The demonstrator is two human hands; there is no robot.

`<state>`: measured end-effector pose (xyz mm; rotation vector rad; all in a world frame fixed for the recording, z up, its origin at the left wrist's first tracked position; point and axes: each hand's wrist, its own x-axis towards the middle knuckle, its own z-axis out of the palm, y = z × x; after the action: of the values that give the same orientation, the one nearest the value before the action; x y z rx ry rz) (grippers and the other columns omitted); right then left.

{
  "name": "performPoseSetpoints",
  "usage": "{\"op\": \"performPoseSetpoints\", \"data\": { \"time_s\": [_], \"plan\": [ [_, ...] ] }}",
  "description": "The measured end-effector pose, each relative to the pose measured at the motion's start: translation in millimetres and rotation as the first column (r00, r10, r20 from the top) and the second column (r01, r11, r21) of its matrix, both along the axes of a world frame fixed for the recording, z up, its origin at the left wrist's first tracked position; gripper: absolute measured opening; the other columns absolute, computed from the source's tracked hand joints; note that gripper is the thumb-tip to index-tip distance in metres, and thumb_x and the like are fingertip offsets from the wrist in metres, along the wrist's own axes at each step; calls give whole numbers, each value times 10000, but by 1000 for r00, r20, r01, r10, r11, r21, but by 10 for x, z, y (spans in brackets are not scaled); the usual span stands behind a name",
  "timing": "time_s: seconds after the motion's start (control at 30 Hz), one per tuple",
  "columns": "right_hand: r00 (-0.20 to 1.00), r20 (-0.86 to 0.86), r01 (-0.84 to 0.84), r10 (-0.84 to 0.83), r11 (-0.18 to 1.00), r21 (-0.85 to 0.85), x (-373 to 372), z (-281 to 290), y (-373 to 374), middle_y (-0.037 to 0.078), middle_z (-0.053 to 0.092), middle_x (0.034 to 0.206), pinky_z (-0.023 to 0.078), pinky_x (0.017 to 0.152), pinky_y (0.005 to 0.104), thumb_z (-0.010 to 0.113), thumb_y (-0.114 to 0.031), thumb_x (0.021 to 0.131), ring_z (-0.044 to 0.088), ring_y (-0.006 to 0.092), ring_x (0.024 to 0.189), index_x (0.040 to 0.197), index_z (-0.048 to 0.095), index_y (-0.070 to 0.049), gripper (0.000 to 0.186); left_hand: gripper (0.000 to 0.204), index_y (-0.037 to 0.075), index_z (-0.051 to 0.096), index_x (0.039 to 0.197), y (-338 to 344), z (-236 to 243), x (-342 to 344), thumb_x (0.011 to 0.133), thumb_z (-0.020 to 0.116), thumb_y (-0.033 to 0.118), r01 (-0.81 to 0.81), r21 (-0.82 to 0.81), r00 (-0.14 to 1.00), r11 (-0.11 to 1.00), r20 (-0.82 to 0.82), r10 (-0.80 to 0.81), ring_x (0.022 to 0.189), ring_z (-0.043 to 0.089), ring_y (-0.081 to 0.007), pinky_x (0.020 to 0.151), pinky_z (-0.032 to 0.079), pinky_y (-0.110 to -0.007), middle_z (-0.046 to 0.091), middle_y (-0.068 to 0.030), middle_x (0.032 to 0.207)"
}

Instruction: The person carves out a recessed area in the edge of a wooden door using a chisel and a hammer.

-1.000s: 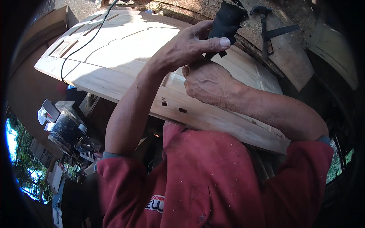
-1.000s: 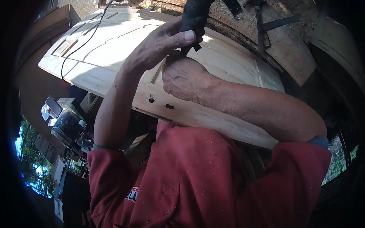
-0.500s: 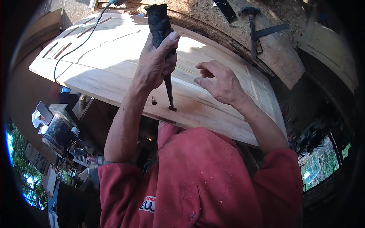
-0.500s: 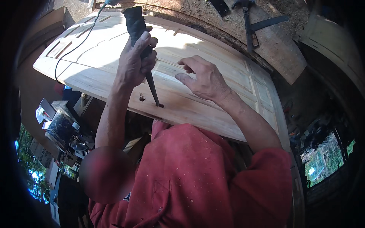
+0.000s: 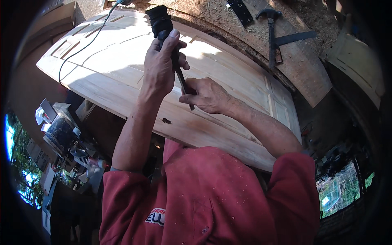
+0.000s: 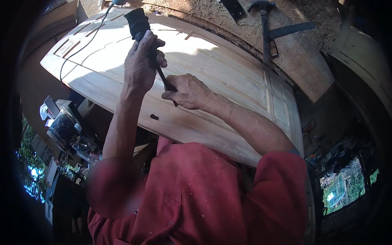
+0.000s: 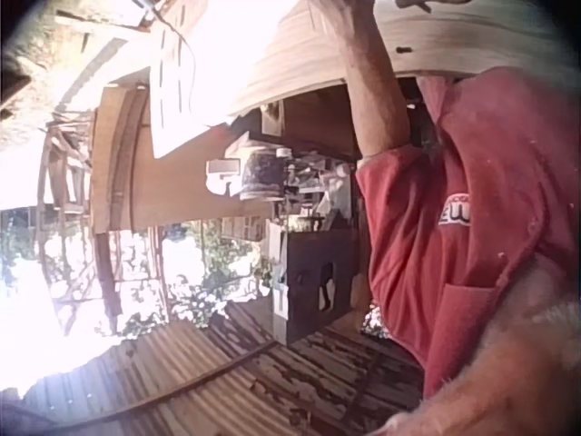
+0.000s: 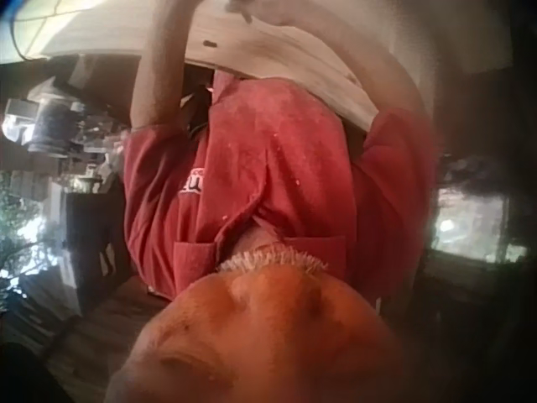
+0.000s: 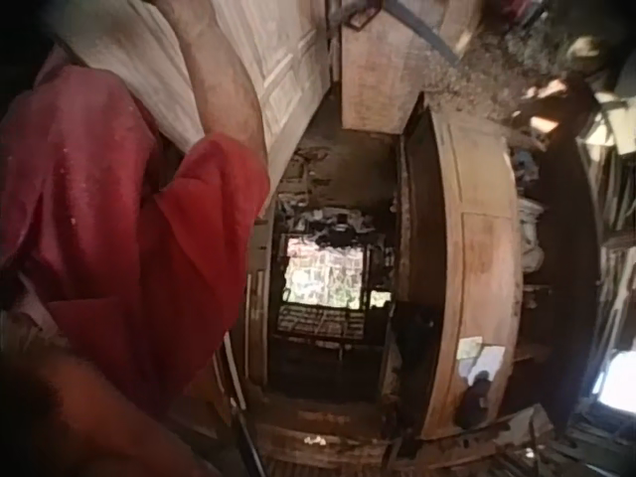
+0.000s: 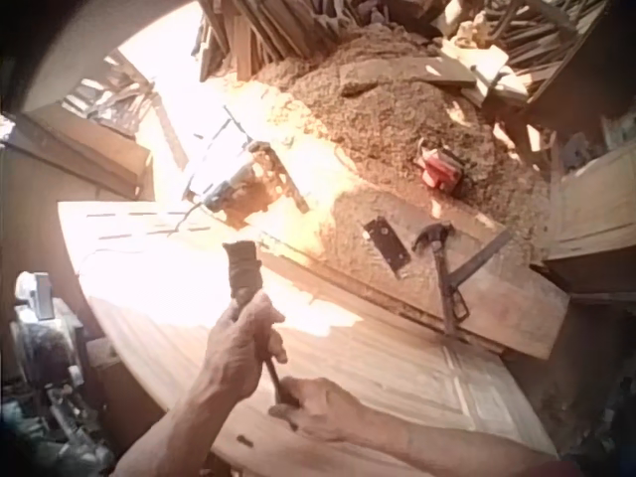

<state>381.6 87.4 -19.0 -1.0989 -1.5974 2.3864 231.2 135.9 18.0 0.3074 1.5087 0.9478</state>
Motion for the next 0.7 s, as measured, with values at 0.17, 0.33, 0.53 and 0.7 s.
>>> {"op": "performPoseSetpoints", "data": {
  "time_s": [0.17, 0.33, 0.53, 0.7],
  "plan": [
    [996, -26, -80, 82, 994, 74, -308, 42, 3, 165, 697, 807, 518, 723, 412, 725, -401, 869, 681, 270, 761, 923, 643, 16, 428, 451, 47, 530, 1184, -88, 51, -434, 996, 599, 451, -174, -85, 985, 981, -4, 174, 480, 365, -64, 417, 289, -217, 584, -61, 822],
    [977, -131, -150, 170, 977, 152, -617, -117, -94, 173, 690, 786, 517, 711, 421, 705, -449, 872, 683, 321, 761, 935, 652, 7, 463, 489, 56, 539, 1146, -358, 56, -895, 1006, 544, 524, -261, -28, 960, 965, 102, 263, 431, 325, -60, 377, 265, -212, 571, -57, 772],
    [939, -221, -210, 263, 948, 237, -724, -211, -34, 192, 634, 700, 501, 678, 445, 676, -479, 888, 653, 364, 712, 874, 659, -4, 476, 474, 71, 531, 1125, -513, 84, -1043, 1000, 558, 528, -334, 42, 936, 942, 129, 327, 406, 336, -77, 374, 269, -226, 603, -70, 768],
    [919, -210, -278, 335, 925, 259, -729, -156, -5, 189, 620, 677, 495, 669, 447, 673, -464, 895, 649, 364, 706, 827, 645, -2, 469, 474, 69, 525, 1124, -568, 172, -982, 1001, 558, 525, -341, 74, 936, 937, 117, 331, 404, 336, -75, 373, 273, -229, 607, -69, 767]
  ]
}}
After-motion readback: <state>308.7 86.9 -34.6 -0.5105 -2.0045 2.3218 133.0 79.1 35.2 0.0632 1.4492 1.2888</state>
